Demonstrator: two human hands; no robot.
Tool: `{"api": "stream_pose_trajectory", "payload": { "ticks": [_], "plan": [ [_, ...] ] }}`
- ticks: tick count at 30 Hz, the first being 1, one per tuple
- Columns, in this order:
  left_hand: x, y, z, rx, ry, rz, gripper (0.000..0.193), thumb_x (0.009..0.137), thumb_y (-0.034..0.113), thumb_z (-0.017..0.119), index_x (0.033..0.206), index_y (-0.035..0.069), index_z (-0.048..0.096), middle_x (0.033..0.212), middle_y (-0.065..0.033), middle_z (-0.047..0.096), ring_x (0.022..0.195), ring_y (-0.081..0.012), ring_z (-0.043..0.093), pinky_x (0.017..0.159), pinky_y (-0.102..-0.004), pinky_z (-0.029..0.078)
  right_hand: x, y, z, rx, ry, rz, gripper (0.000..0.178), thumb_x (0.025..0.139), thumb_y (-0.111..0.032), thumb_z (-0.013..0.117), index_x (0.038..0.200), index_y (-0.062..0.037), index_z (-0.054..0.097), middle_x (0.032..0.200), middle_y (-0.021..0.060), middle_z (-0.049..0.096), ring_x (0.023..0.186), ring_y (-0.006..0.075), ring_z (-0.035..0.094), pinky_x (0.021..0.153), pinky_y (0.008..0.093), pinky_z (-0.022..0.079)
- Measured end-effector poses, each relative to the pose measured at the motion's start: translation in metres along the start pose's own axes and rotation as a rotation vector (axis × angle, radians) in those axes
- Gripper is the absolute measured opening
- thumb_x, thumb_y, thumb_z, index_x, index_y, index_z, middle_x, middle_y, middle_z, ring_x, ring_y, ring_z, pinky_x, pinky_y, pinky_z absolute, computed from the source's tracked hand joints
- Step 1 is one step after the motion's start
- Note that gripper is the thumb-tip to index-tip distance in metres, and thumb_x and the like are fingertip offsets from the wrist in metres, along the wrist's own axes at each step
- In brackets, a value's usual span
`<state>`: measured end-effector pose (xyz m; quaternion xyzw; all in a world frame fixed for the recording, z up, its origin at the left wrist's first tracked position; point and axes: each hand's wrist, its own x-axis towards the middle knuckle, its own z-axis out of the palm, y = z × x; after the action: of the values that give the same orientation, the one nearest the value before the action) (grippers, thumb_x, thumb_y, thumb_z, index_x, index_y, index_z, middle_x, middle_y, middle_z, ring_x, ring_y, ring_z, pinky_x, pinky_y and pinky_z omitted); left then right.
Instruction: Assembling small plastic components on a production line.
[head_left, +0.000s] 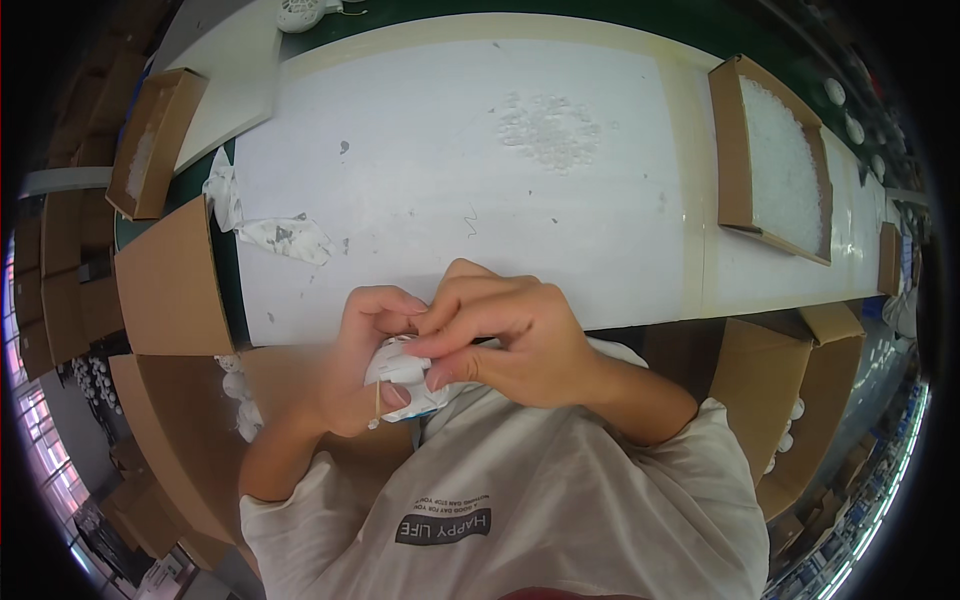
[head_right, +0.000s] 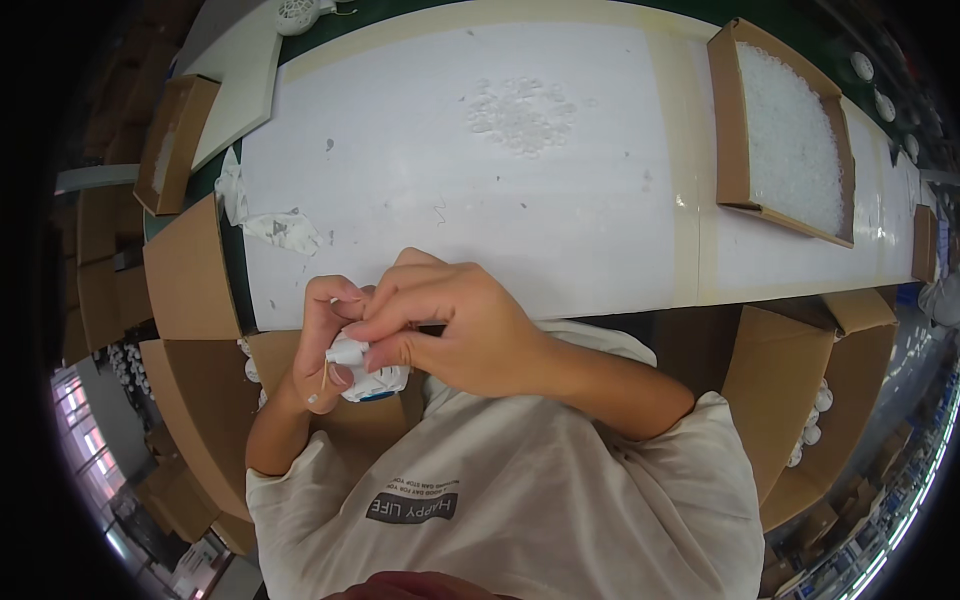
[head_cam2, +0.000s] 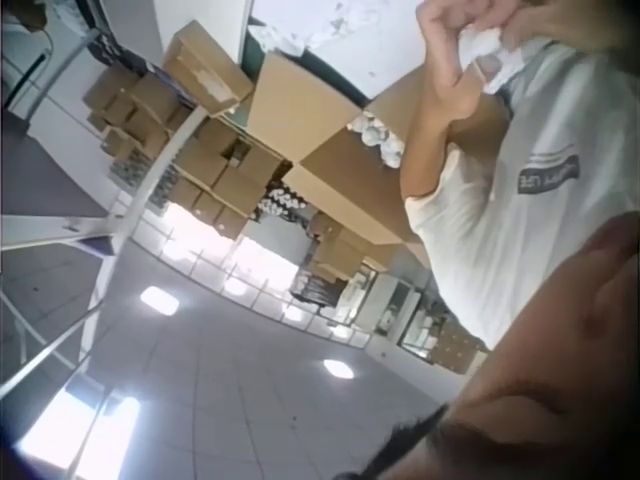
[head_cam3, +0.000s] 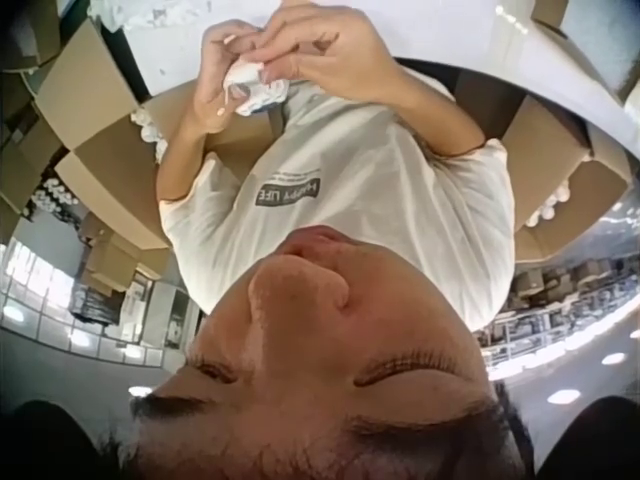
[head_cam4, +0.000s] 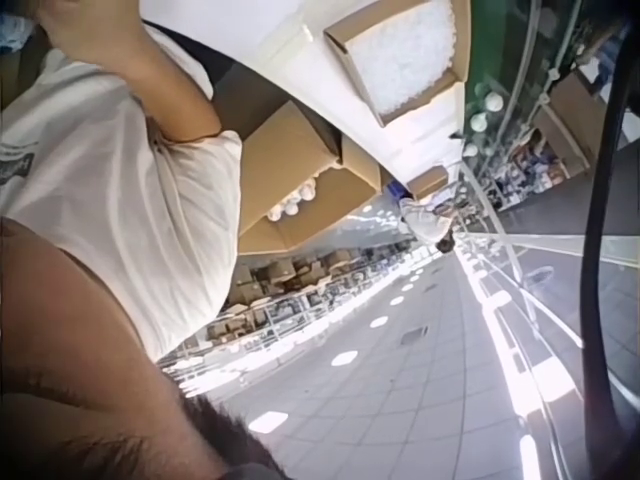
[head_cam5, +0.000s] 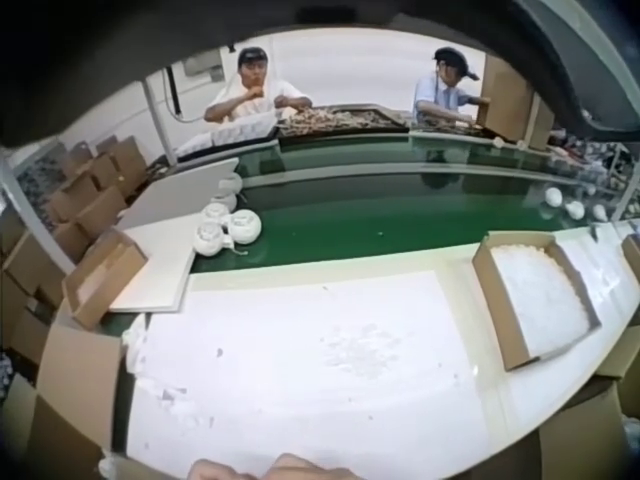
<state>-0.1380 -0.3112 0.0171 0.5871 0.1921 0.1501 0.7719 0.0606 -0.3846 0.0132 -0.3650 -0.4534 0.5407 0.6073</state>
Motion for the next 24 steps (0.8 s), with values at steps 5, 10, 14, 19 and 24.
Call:
{"api": "stream_pose_trajectory", "payload": {
  "ticks": [5, 10, 14, 19, 24],
  "plan": [
    [0.006, 0.014, 0.012, -0.313, -0.061, -0.281, 0.076, 0.089, 0.064, 0.059, 0.129, 0.005, 0.033, 0.106, -0.0159, 0.057, 0.096, -0.0253, 0.063, 0.079, -0.0367, 0.053, 0.003, -0.003, -0.011, -0.514, -0.047, -0.452, 0.020, 0.067, 0.000, 0.081, 0.086, -0.0006, 0.073, 0.086, 0.0047, 0.067, 0.078, 0.0198, 0.056, 0.067, 0.0304, 0.044],
    [0.011, 0.003, 0.012, -0.476, -0.207, -0.454, 0.076, 0.089, 0.072, 0.048, 0.126, 0.007, 0.039, 0.102, -0.0150, 0.058, 0.081, -0.0253, 0.069, 0.064, -0.0339, 0.060, 0.008, -0.014, -0.024, -0.880, -0.234, -0.503, 0.019, 0.063, -0.006, 0.080, 0.079, -0.0048, 0.070, 0.084, 0.0024, 0.066, 0.075, 0.0209, 0.056, 0.063, 0.0321, 0.044],
    [0.017, 0.005, 0.019, -0.467, -0.213, -0.479, 0.076, 0.089, 0.074, 0.044, 0.126, 0.008, 0.039, 0.104, -0.0140, 0.058, 0.081, -0.0240, 0.069, 0.062, -0.0312, 0.060, 0.012, -0.019, -0.033, -0.759, -0.296, -0.300, 0.019, 0.064, -0.011, 0.081, 0.080, -0.0074, 0.071, 0.082, 0.0011, 0.065, 0.076, 0.0206, 0.057, 0.063, 0.0334, 0.043],
    [0.013, -0.003, 0.016, -0.494, -0.223, -0.535, 0.075, 0.089, 0.071, 0.050, 0.127, 0.007, 0.042, 0.106, -0.0142, 0.057, 0.089, -0.0274, 0.069, 0.072, -0.0369, 0.060, 0.011, -0.015, -0.038, -0.708, -0.262, -0.340, 0.029, 0.065, -0.012, 0.082, 0.092, -0.0094, 0.073, 0.083, 0.0025, 0.064, 0.079, 0.0231, 0.058, 0.067, 0.0350, 0.047],
    [0.017, -0.007, 0.023, -0.575, -0.023, -0.380, 0.064, 0.091, 0.053, 0.062, 0.130, 0.004, 0.045, 0.110, -0.0155, 0.057, 0.103, -0.0331, 0.065, 0.087, -0.0459, 0.057, 0.013, -0.032, -0.082, -1.091, 0.092, -0.343, 0.046, 0.074, -0.012, 0.079, 0.119, -0.0098, 0.068, 0.096, 0.0094, 0.066, 0.091, 0.0291, 0.061, 0.082, 0.0396, 0.051]
  ]
}}
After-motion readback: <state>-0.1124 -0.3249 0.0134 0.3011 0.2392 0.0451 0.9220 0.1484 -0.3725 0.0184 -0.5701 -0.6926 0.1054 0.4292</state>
